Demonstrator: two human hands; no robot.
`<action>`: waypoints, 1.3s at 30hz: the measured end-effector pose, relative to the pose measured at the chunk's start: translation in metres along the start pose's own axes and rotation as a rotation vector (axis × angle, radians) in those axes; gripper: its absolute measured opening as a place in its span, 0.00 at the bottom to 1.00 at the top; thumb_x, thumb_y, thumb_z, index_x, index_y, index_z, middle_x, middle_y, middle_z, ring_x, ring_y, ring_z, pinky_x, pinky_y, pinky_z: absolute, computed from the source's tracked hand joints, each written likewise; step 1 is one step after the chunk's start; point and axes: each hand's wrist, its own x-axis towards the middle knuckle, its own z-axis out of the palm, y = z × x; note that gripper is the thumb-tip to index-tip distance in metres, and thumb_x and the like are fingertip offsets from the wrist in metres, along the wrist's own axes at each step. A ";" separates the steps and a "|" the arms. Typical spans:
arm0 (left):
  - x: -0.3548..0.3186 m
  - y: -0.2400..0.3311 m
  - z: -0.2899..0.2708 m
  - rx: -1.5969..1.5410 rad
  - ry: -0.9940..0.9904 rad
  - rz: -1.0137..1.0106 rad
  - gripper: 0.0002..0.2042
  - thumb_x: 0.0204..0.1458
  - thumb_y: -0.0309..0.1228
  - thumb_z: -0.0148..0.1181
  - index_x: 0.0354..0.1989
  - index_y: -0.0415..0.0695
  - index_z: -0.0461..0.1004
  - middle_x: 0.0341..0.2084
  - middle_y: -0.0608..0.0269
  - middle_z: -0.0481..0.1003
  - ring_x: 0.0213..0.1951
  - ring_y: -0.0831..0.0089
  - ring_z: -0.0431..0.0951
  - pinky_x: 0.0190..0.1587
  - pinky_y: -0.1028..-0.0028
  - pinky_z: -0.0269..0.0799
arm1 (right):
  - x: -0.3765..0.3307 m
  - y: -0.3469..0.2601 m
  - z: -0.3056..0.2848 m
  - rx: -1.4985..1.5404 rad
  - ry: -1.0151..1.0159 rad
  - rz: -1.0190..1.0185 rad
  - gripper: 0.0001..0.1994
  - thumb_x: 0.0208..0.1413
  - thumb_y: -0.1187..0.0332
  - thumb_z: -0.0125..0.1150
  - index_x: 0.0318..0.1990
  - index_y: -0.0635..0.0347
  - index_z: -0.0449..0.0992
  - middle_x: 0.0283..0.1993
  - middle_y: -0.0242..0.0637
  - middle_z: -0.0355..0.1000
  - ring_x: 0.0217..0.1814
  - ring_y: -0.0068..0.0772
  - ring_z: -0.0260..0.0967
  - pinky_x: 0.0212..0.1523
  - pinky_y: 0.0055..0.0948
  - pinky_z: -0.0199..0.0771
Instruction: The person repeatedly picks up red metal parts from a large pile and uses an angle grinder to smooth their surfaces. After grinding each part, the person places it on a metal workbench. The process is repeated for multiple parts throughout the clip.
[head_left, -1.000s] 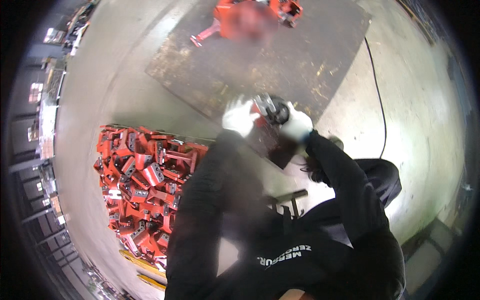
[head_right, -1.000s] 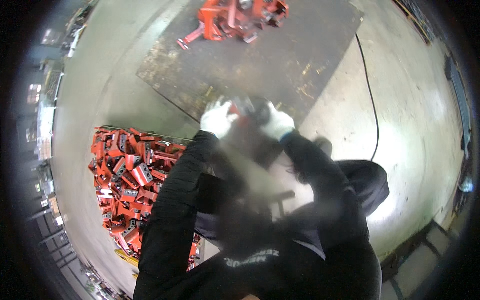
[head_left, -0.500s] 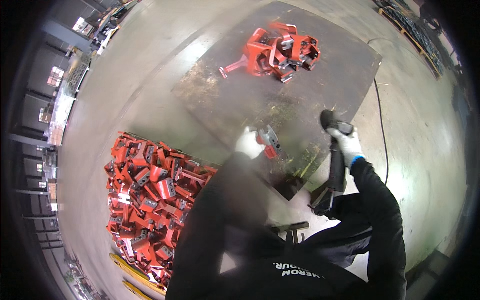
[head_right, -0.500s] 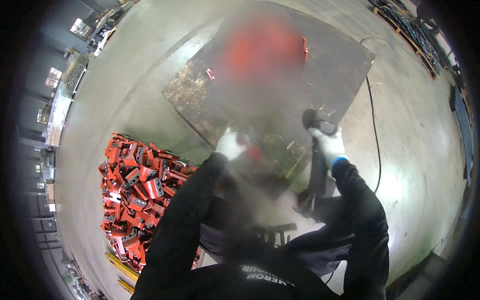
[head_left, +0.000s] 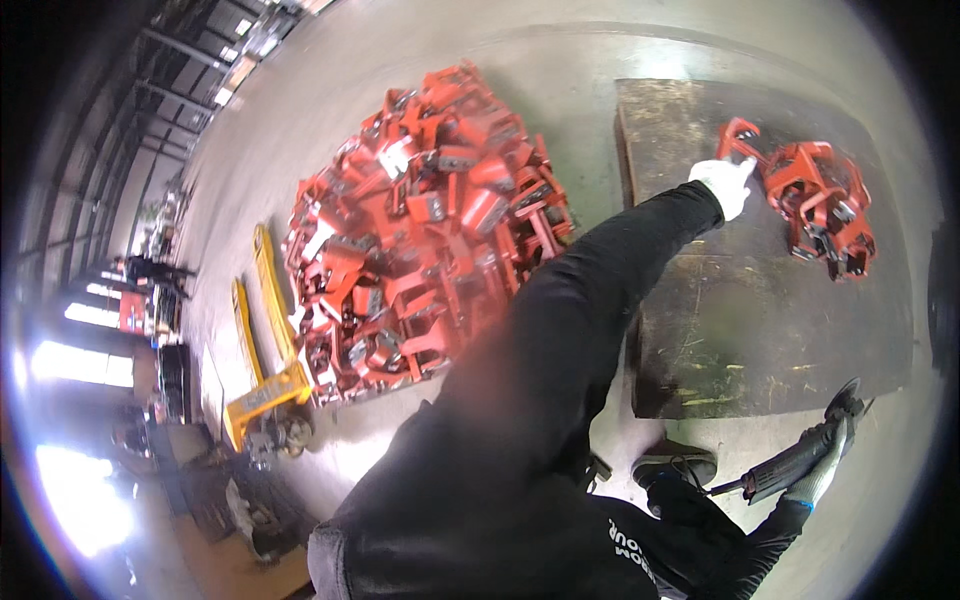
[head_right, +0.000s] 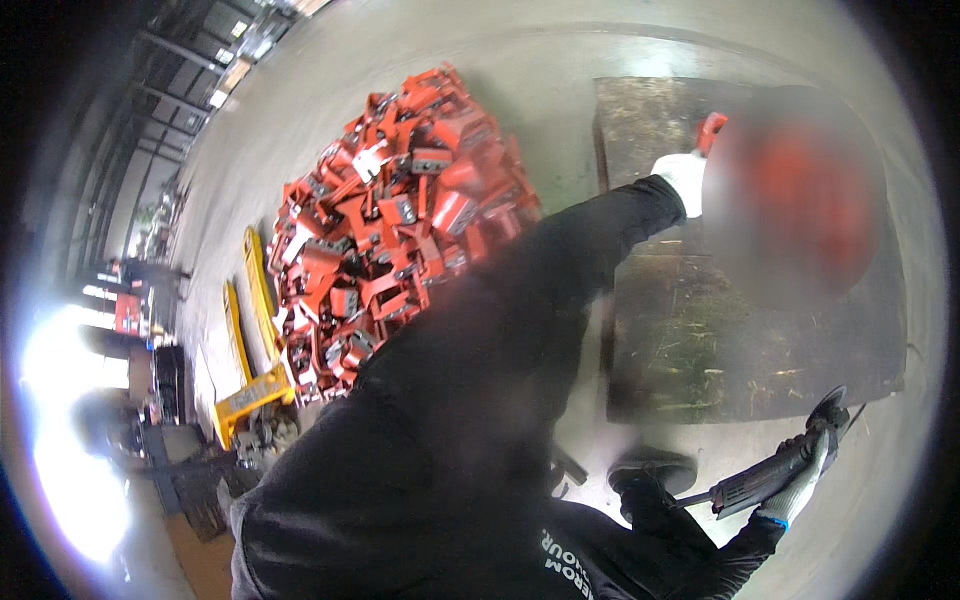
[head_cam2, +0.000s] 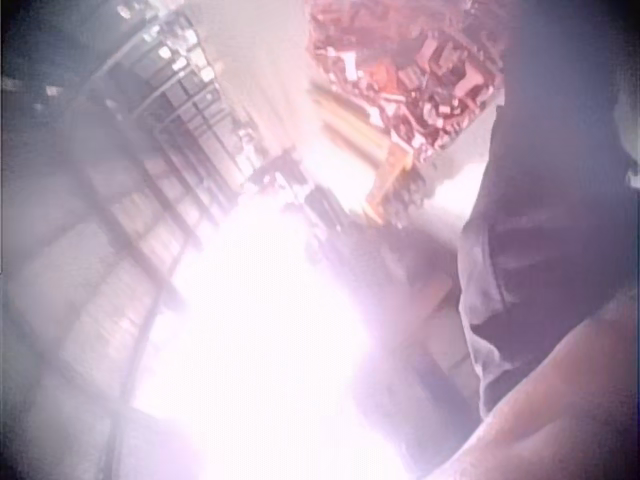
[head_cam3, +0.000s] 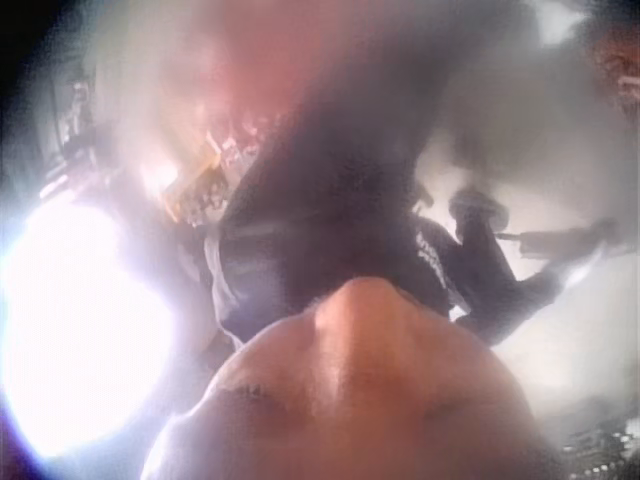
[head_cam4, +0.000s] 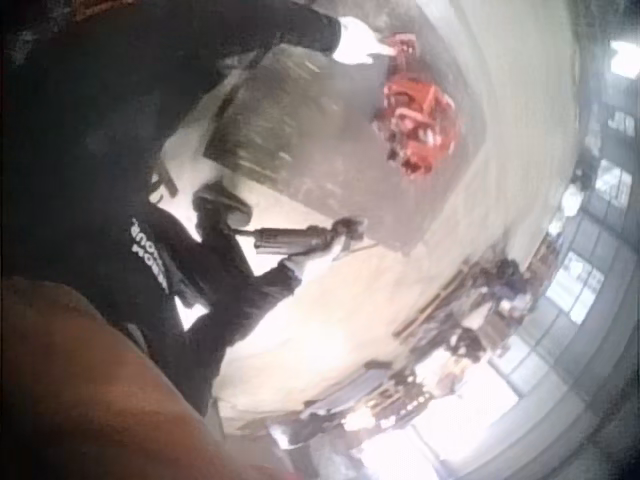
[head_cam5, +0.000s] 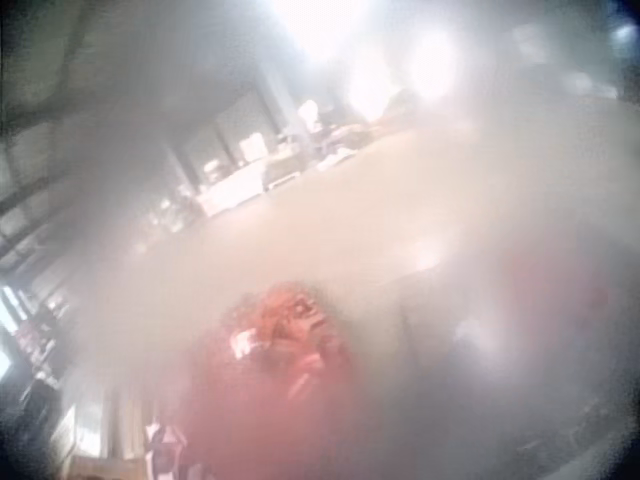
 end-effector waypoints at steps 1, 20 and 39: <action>-0.024 -0.011 -0.015 -0.016 0.003 -0.068 0.23 0.61 0.36 0.50 0.65 0.46 0.72 0.44 0.42 0.82 0.45 0.48 0.85 0.48 0.52 0.79 | 0.000 -0.002 0.001 -0.014 -0.009 -0.011 0.20 0.63 0.49 0.68 0.49 0.55 0.76 0.35 0.31 0.72 0.35 0.27 0.72 0.43 0.29 0.77; -0.550 -0.318 -0.110 0.509 0.239 -0.582 0.26 0.54 0.29 0.59 0.64 0.47 0.71 0.62 0.52 0.71 0.65 0.53 0.71 0.68 0.56 0.67 | -0.008 0.031 0.090 -0.223 -0.140 -0.188 0.14 0.64 0.53 0.68 0.44 0.52 0.76 0.31 0.28 0.69 0.31 0.26 0.67 0.38 0.30 0.75; -0.440 -0.438 -0.141 0.865 -0.786 0.131 0.18 0.44 0.38 0.70 0.46 0.50 0.82 0.46 0.67 0.80 0.52 0.64 0.79 0.55 0.65 0.76 | -0.003 0.052 0.069 -0.227 -0.006 -0.044 0.22 0.58 0.50 0.73 0.51 0.55 0.78 0.34 0.30 0.71 0.32 0.26 0.71 0.38 0.30 0.78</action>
